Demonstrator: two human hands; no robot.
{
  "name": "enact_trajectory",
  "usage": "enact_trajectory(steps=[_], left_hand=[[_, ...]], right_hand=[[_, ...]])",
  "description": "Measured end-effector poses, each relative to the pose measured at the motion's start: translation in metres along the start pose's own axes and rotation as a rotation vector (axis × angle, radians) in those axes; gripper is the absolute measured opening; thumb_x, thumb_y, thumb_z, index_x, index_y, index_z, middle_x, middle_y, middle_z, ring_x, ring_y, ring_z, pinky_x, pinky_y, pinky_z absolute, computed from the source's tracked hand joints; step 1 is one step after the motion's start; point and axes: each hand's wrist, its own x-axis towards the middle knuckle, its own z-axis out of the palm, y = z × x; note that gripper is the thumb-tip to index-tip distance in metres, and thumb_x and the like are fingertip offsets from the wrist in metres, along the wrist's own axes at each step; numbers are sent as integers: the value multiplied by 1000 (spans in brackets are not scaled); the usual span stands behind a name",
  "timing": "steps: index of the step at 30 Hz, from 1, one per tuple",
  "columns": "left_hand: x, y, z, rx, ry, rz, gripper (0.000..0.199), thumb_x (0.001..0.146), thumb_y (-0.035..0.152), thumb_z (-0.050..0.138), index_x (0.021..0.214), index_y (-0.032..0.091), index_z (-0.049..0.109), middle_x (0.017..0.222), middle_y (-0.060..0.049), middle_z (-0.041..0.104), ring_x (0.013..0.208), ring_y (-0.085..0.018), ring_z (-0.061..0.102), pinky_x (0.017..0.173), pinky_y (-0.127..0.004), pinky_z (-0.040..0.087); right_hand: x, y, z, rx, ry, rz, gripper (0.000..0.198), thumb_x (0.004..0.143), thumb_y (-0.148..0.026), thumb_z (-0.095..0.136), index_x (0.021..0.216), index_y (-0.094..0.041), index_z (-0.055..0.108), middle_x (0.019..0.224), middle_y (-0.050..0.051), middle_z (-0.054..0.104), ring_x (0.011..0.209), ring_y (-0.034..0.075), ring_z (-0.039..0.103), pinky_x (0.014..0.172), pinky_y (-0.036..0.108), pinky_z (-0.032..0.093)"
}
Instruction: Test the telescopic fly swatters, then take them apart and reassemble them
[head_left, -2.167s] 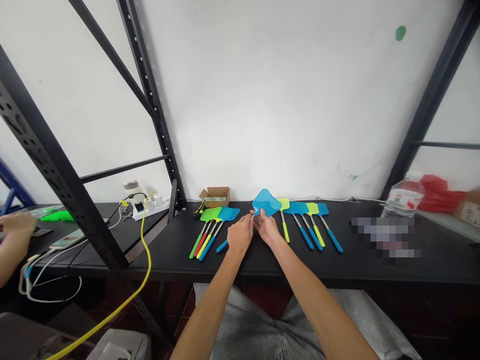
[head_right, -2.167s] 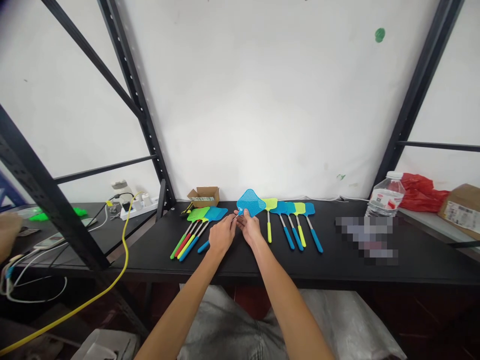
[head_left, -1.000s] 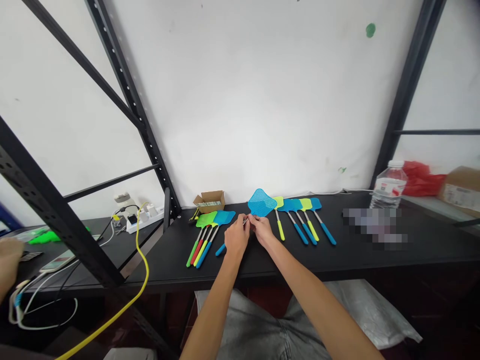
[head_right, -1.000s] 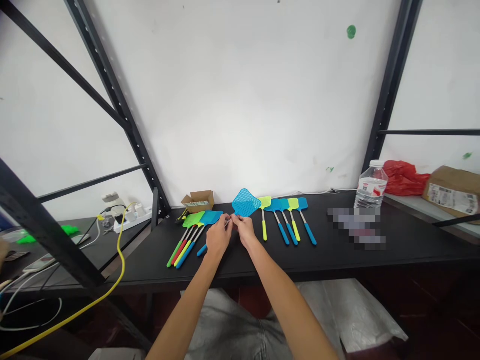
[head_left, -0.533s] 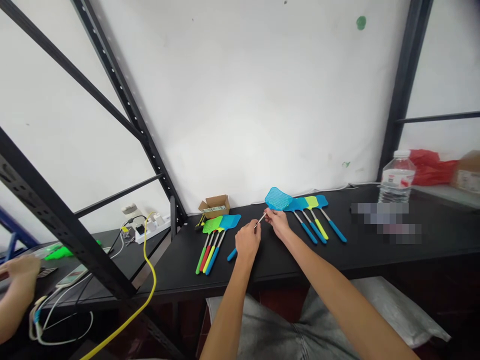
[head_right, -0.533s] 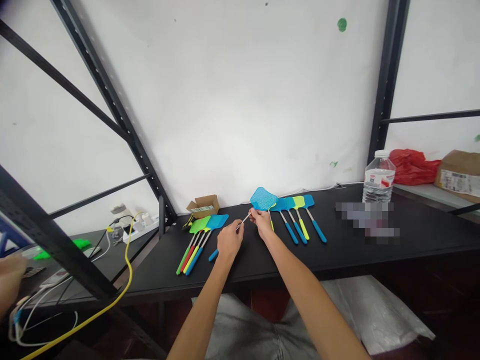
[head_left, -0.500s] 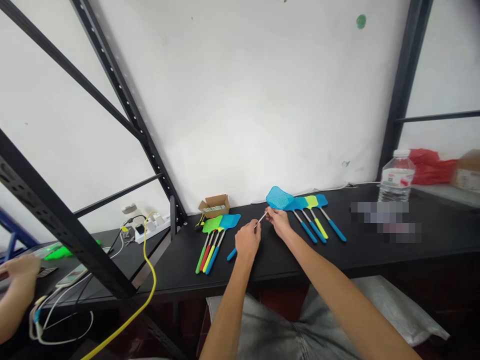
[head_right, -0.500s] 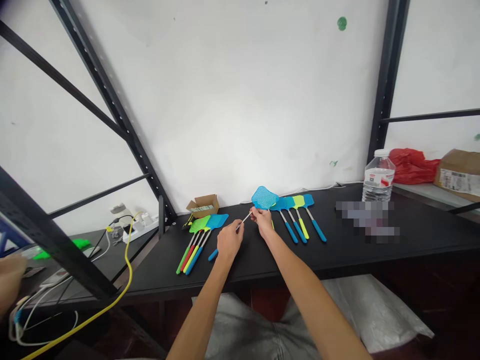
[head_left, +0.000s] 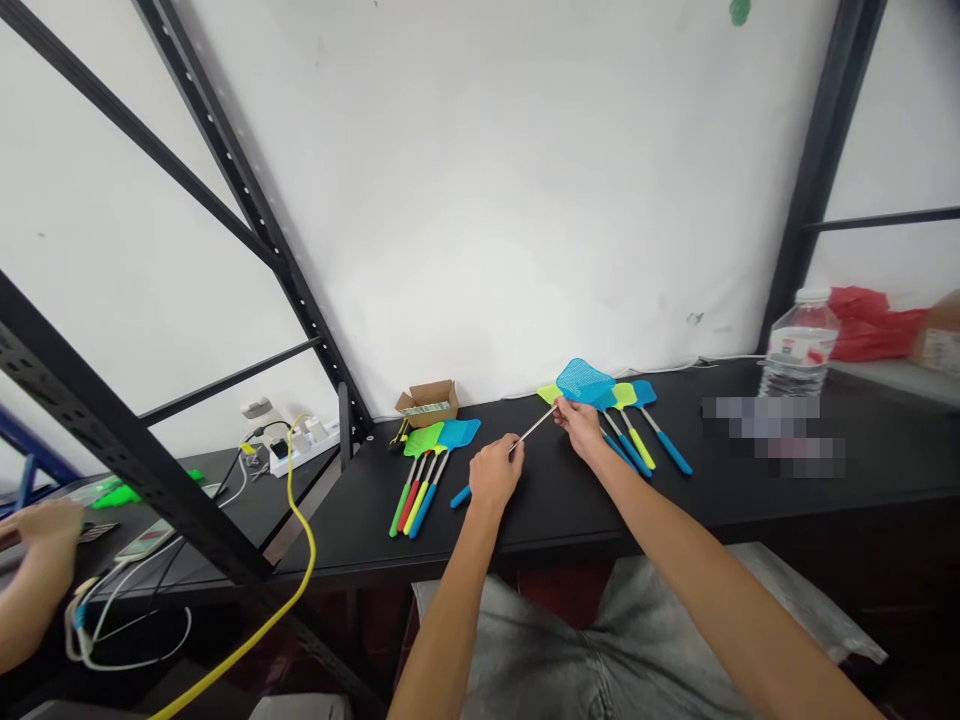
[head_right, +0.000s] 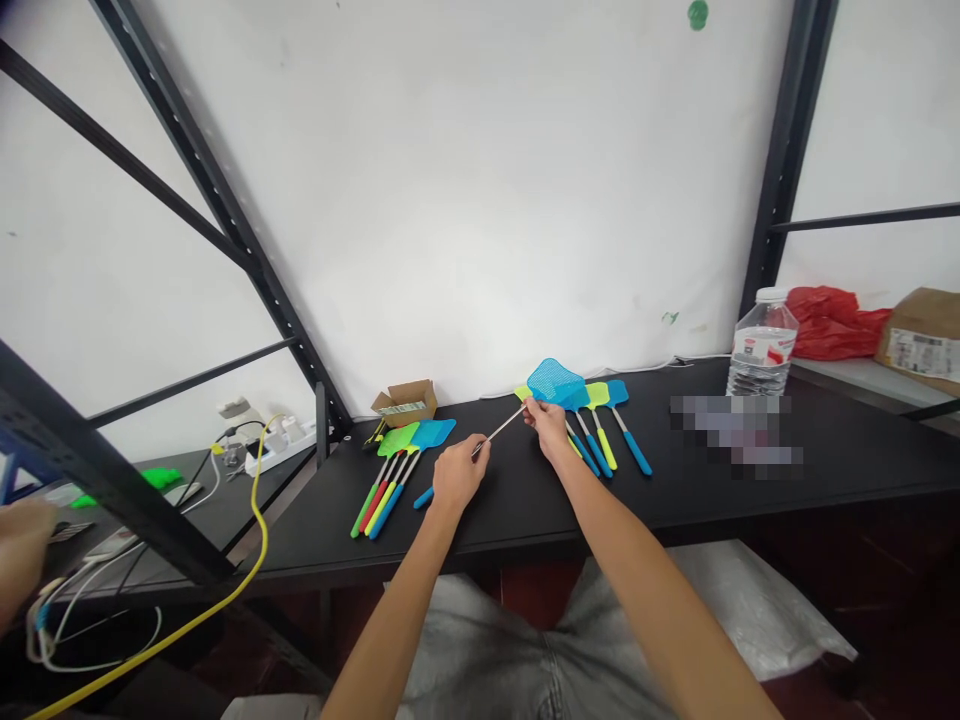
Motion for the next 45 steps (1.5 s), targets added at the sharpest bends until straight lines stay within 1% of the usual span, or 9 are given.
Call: enact_trajectory(steps=[3,5,10,15,20,28,32,37,45], left_hand=[[-1,0,-4,3,3,-31,29,96,42,42,108,29,64,95,-3,72,88,-19,65,71,-25,40],[-1,1,-7,5,-10,-46,29,95,42,43,107,28,65,95,-3,72,88,-19,65,71,-25,40],[-1,3,-10,-4,4,-19,31,96,43,42,112,29,65,103,-4,71,92,-18,65,73,-25,41],[0,-1,-7,4,6,17,37,96,50,38,112,31,65,103,-4,71,93,-19,65,72,-25,41],[3,0,-3,7,1,11,36,97,47,36,113,31,64,103,-4,70,93,-19,65,69,-24,39],[6,6,0,44,0,26,35,98,45,34,113,32,63,100,-4,70,91,-20,64,66,-25,37],[6,8,-1,62,-16,17,35,98,45,34,113,32,63,99,-4,70,91,-20,64,68,-24,38],[6,6,0,61,-19,35,36,98,46,35,113,33,64,97,-4,70,90,-20,64,69,-24,38],[5,3,-4,51,-55,47,39,97,49,34,113,33,66,100,-3,71,93,-20,64,69,-25,39]], right_hand=[[-10,-3,6,-54,-73,7,36,61,-49,80,74,-17,70,77,6,69,60,11,57,52,22,44],[-18,-4,11,-124,-185,24,38,66,-51,76,81,-16,71,83,7,71,59,11,57,50,22,43],[-35,-2,23,-308,-514,10,38,72,-52,71,80,-15,73,73,6,70,58,12,57,49,21,38],[-38,-2,25,-393,-615,19,44,78,-57,63,74,-15,72,64,5,68,56,13,58,51,22,38],[-34,3,25,-343,-500,73,46,77,-59,63,76,-14,72,67,7,70,53,13,59,48,23,36],[-28,12,27,-331,-272,-40,47,77,-62,60,69,-16,69,62,8,69,50,14,56,45,24,35],[-26,12,26,-282,-200,-26,47,73,-63,63,67,-17,67,62,8,68,49,15,57,43,25,35],[-18,9,22,-169,-29,1,45,70,-63,65,66,-18,61,65,9,70,50,16,58,43,26,39],[-8,7,13,-82,86,-16,48,73,-68,58,70,-20,57,69,10,71,51,15,59,45,27,43]])
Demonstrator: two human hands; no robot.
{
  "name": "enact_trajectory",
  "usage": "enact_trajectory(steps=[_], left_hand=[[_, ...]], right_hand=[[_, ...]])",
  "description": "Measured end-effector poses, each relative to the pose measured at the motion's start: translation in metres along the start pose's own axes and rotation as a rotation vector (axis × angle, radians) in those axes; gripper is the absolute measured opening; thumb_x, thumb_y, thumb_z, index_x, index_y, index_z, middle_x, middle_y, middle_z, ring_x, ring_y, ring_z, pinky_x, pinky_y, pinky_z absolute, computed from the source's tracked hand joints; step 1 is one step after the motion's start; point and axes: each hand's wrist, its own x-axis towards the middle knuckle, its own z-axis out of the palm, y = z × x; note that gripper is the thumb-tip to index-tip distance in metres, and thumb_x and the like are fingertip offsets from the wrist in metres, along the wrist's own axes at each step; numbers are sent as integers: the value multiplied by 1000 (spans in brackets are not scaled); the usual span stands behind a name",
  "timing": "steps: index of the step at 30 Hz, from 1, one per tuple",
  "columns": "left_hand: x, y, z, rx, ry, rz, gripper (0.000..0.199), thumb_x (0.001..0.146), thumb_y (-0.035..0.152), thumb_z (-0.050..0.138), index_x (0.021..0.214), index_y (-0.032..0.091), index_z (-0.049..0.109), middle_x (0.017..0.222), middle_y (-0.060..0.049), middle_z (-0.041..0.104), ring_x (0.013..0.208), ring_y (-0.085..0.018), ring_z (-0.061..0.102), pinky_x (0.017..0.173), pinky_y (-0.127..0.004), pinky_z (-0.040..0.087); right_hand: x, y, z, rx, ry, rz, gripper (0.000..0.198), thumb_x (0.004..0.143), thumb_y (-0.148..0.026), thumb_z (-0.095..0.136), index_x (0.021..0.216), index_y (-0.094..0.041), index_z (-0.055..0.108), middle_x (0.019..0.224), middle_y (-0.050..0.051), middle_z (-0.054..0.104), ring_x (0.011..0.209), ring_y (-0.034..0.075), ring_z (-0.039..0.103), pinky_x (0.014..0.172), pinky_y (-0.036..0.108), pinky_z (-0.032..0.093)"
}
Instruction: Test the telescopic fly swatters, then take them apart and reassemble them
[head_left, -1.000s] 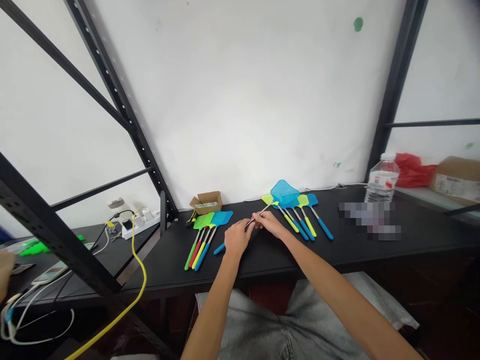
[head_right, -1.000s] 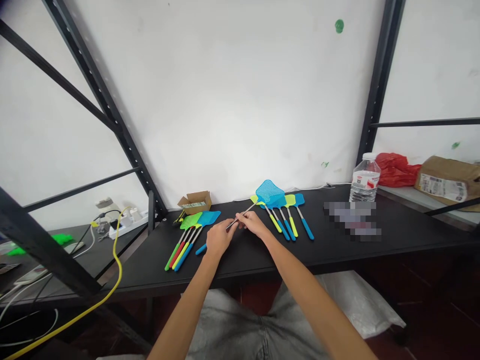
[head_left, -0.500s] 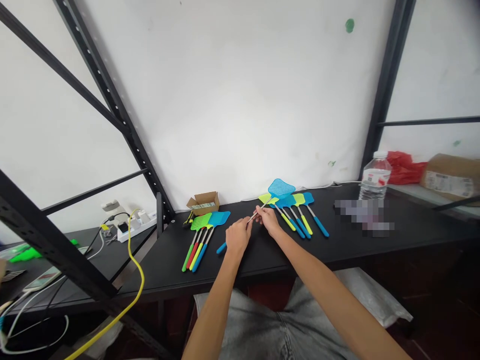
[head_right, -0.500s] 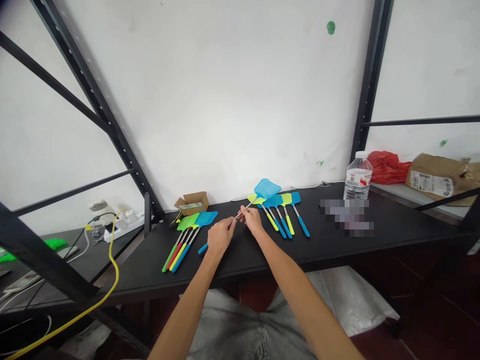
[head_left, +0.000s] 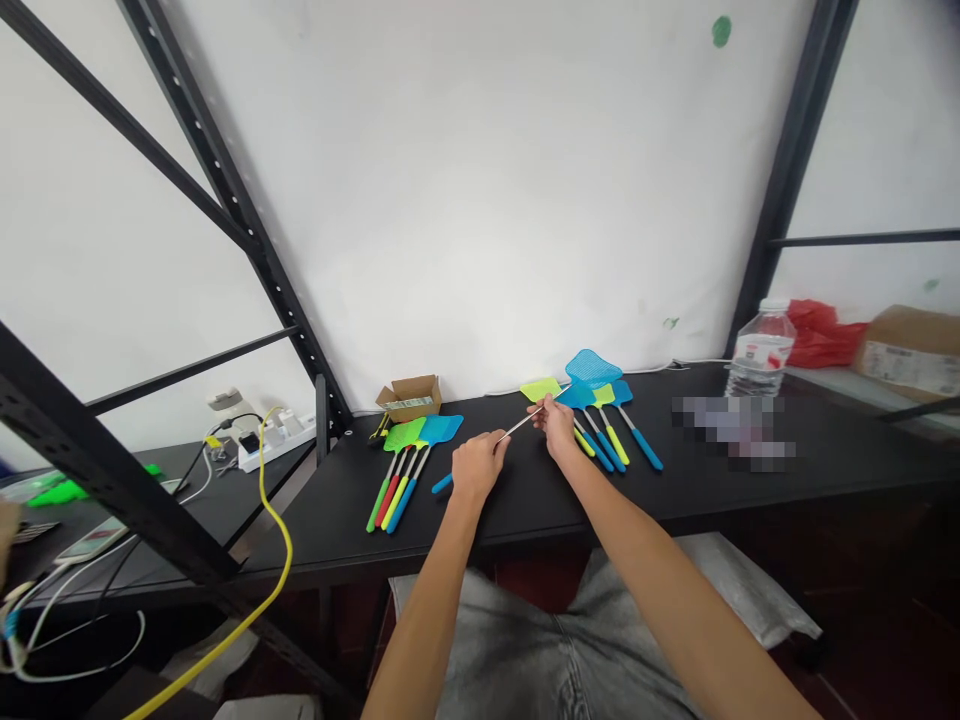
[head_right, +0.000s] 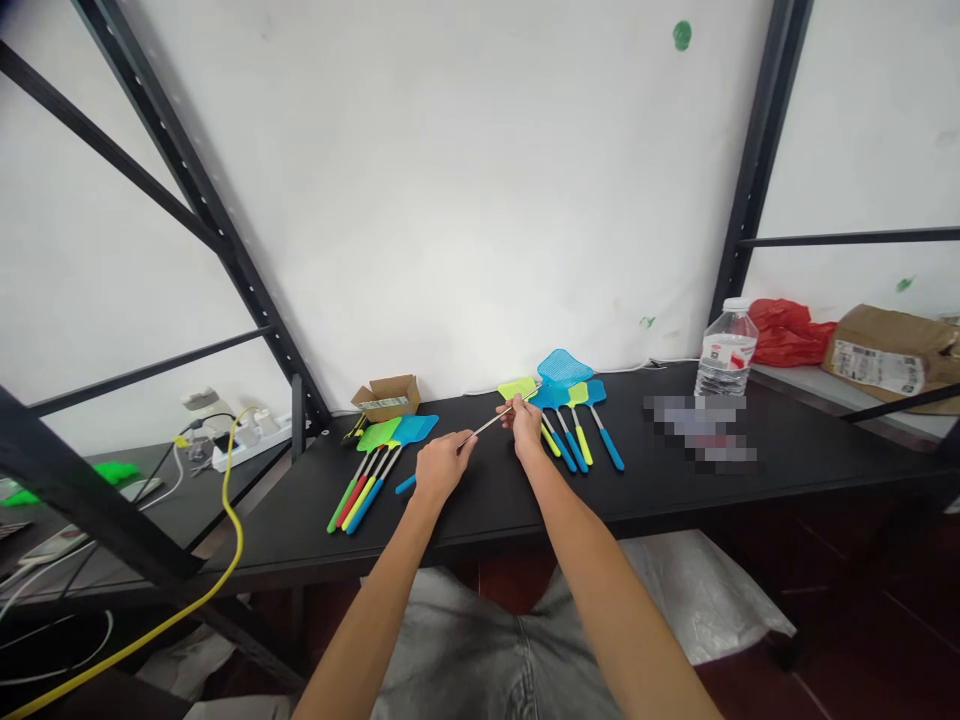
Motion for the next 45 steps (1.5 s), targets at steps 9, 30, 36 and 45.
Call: enact_trajectory(steps=[9,30,36,45], left_hand=[[-3,-3,4,-6,13,39,37,97,48,35,110,34,67,96,-2,70,91,-20,64,70,-25,39],[1,-4,6,-52,80,4,38,98,47,32,114,32,64,99,-4,70,90,-19,64,67,-25,38],[2,-1,2,-42,57,18,39,98,47,32,115,32,64,97,-4,70,88,-19,64,64,-25,36],[3,-13,7,-58,93,23,34,96,47,39,112,34,66,93,-2,71,87,-20,64,62,-25,35]], right_hand=[[3,-8,-10,89,98,-14,47,74,-68,60,68,-22,54,63,6,67,47,14,54,49,31,47],[-30,-7,6,-314,-509,-26,40,76,-55,65,72,-16,71,64,5,64,58,13,55,46,22,37],[-30,-6,7,-268,-419,-23,39,76,-55,64,71,-17,70,67,6,67,59,13,55,46,22,36],[-17,-5,2,-115,-135,-35,39,70,-55,68,72,-16,69,66,5,64,56,12,52,43,22,36]])
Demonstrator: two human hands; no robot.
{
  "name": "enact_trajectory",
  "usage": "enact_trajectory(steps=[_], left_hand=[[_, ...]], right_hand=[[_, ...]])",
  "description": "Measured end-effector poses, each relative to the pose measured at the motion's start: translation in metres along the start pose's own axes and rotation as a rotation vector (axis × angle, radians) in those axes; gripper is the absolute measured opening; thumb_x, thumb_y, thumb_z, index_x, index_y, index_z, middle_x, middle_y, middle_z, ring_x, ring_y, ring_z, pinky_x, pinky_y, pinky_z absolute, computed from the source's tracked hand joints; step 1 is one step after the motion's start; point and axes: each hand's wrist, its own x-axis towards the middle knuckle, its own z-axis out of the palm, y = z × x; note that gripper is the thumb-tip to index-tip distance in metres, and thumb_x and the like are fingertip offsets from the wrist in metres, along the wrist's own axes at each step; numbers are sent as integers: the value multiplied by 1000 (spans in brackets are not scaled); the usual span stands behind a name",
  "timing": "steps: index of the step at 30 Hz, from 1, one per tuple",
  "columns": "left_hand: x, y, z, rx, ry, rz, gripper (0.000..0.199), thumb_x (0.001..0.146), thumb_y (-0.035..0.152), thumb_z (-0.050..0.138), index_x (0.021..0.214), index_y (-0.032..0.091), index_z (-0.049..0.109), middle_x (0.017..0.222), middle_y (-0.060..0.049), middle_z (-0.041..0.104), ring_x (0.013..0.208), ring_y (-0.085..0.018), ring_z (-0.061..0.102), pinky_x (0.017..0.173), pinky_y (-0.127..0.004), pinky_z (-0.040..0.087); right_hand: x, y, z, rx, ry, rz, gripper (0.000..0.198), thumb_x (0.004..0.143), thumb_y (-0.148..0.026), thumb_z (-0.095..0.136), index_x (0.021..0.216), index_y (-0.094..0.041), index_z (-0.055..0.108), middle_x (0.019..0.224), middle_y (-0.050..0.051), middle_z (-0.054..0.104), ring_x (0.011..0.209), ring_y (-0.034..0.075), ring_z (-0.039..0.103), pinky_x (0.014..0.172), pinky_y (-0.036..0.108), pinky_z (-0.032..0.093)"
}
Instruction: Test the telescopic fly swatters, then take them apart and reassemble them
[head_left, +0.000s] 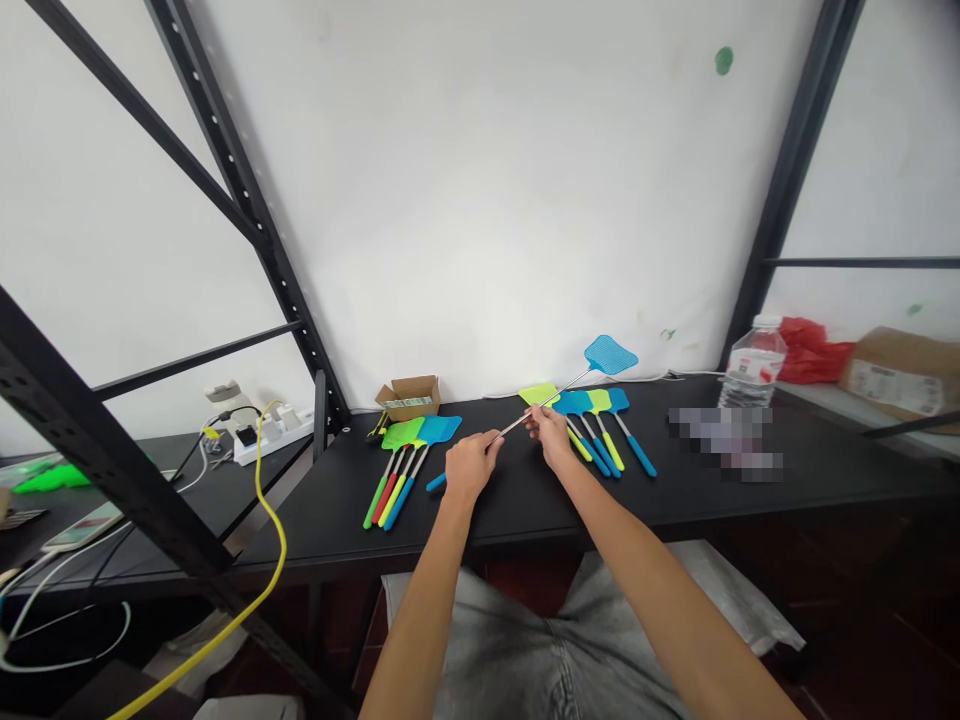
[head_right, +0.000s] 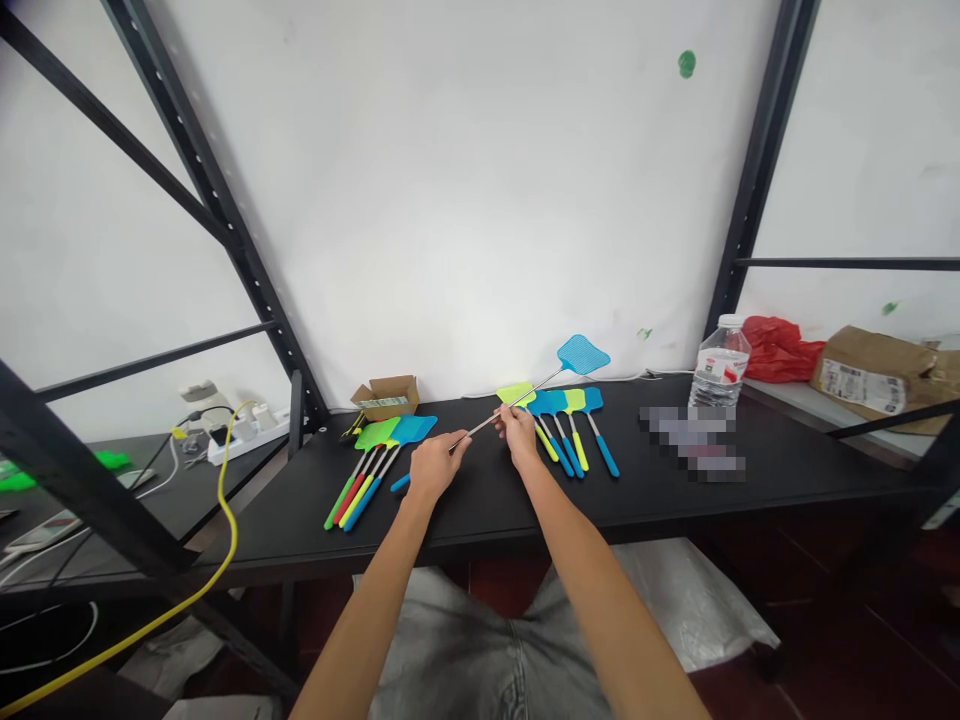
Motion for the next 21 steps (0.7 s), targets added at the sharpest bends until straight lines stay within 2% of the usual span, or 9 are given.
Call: enact_trajectory(steps=[2,7,14,21], left_hand=[[0,-3,1,-5,13,10,33,95,46,41,113,35,66,92,-1,71,87,-20,64,61,-25,33],[-1,-8,0,3,37,6,32,95,46,43,111,35,68,90,-1,71,86,-20,64,59,-25,31],[-6,-14,-2,29,86,-29,30,95,43,43,106,31,68,92,-3,70,84,-19,63,59,-26,32],[-5,-7,-4,22,138,25,24,94,30,44,108,27,63,100,-2,68,88,-17,62,62,-26,35]], right_hand=[[3,0,-3,17,41,-12,39,70,-55,68,72,-16,69,66,5,64,55,12,52,44,22,37],[4,1,-7,0,23,-26,39,72,-55,67,76,-16,70,69,5,65,56,12,52,44,22,37],[-1,-1,-7,-65,-173,-26,41,76,-57,64,85,-17,70,76,7,70,53,11,52,44,22,36],[-8,-6,-3,-133,-367,-6,41,79,-56,62,91,-19,72,77,6,71,56,11,53,46,22,35]])
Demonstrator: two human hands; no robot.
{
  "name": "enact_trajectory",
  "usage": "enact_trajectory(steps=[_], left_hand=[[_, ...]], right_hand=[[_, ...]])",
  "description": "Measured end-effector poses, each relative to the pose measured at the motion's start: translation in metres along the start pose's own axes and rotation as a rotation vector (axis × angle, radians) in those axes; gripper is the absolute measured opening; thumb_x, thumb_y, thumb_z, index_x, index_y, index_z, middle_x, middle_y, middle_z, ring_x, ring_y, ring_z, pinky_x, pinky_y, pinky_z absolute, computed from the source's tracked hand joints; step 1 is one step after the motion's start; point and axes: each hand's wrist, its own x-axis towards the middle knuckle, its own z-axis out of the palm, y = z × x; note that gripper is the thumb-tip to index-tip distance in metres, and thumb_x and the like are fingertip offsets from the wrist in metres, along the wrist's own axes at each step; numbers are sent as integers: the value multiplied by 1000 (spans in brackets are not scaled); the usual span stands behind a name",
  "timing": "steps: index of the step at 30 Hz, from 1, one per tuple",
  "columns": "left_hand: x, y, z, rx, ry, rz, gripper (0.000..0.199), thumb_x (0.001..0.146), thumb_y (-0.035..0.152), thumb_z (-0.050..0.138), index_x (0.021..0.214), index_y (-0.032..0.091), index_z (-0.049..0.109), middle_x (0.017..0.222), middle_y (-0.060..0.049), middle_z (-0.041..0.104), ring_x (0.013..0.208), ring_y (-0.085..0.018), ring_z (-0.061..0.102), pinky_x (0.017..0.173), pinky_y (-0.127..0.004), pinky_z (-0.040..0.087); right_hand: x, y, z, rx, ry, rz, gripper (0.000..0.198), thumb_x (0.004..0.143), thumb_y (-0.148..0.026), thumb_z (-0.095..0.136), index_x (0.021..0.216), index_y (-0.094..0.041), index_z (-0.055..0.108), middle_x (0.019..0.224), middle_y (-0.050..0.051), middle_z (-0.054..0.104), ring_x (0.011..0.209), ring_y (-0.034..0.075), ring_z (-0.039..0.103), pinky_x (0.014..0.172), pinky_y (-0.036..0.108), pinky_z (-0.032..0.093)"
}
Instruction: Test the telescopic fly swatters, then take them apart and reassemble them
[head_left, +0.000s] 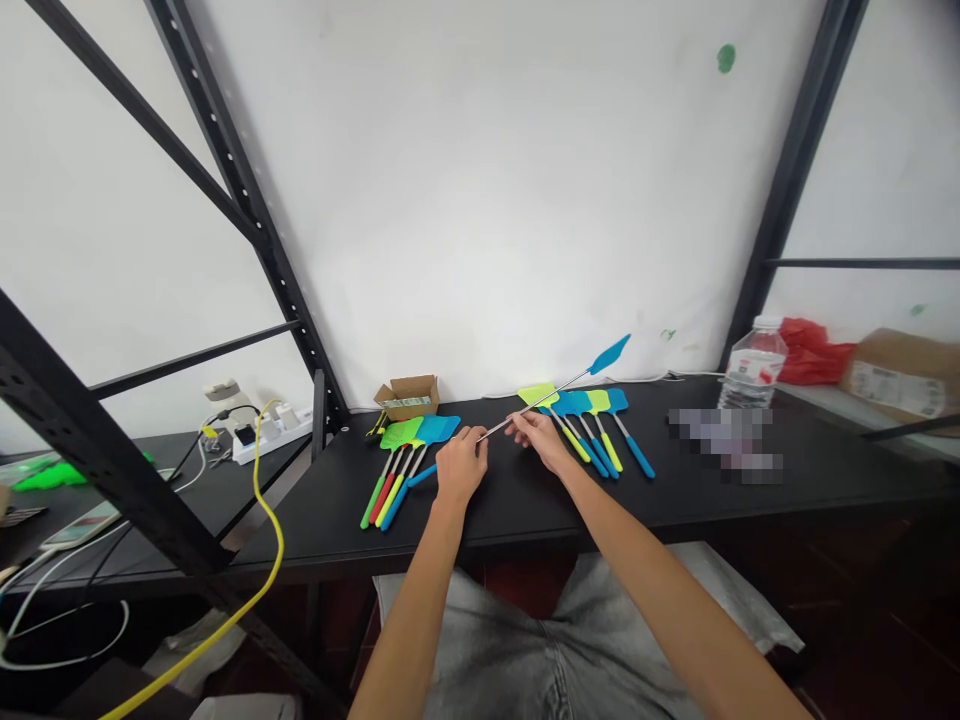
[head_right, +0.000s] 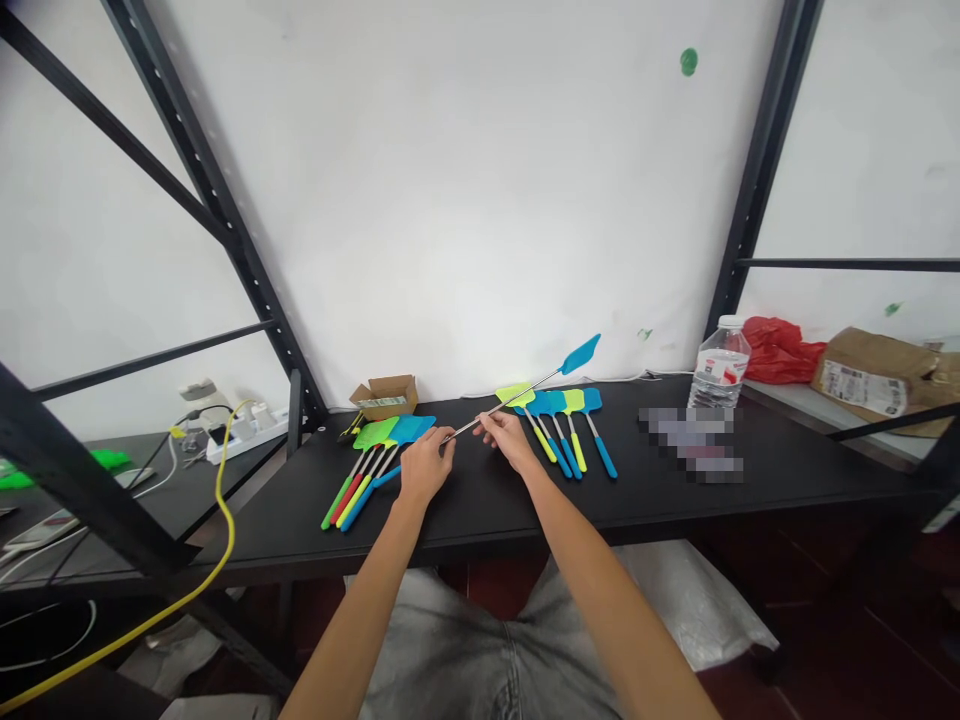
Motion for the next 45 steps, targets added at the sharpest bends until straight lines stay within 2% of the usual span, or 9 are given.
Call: enact_trajectory(steps=[5,8,16,20,22,31,45], left_hand=[[0,2,1,2,-30,44,24,95,33,44,109,26,64,99,-3,69,92,-18,61,66,-25,37],[1,2,4,12,-57,29,29,97,39,42,106,25,66,97,-4,70,93,-19,62,68,-25,37],[6,-2,10,14,-84,20,32,96,43,41,108,29,69,95,-4,71,89,-20,64,65,-26,35],[5,-8,4,71,-41,25,35,96,43,41,104,28,71,94,-6,72,89,-21,62,75,-31,35],[4,-9,1,103,-11,5,36,96,43,40,104,28,71,96,-6,72,90,-23,61,81,-34,33],[4,-12,-4,137,87,-88,34,96,41,40,102,31,72,99,-6,72,96,-26,56,90,-42,26],[3,-45,-12,104,130,-164,30,94,38,45,101,31,74,102,-4,74,99,-26,57,95,-44,23]], right_hand=[[0,-1,1,-4,-51,-10,43,77,-58,63,83,-17,73,77,7,71,57,12,54,47,23,35],[1,1,1,9,-25,6,44,76,-59,64,80,-16,73,74,7,71,57,12,54,46,23,35],[7,4,-2,139,156,29,44,70,-60,69,70,-15,69,66,7,68,52,12,56,43,22,35],[12,4,-10,233,384,36,44,66,-60,71,67,-16,65,59,5,64,52,14,57,42,23,38],[13,4,-13,262,431,28,44,66,-61,72,67,-17,64,59,5,64,53,15,57,42,24,38],[14,3,-17,286,518,7,47,66,-64,69,70,-18,63,61,5,64,51,14,56,42,24,40],[13,3,-26,258,550,-38,50,72,-69,62,70,-19,60,62,5,64,49,14,55,42,26,40]])
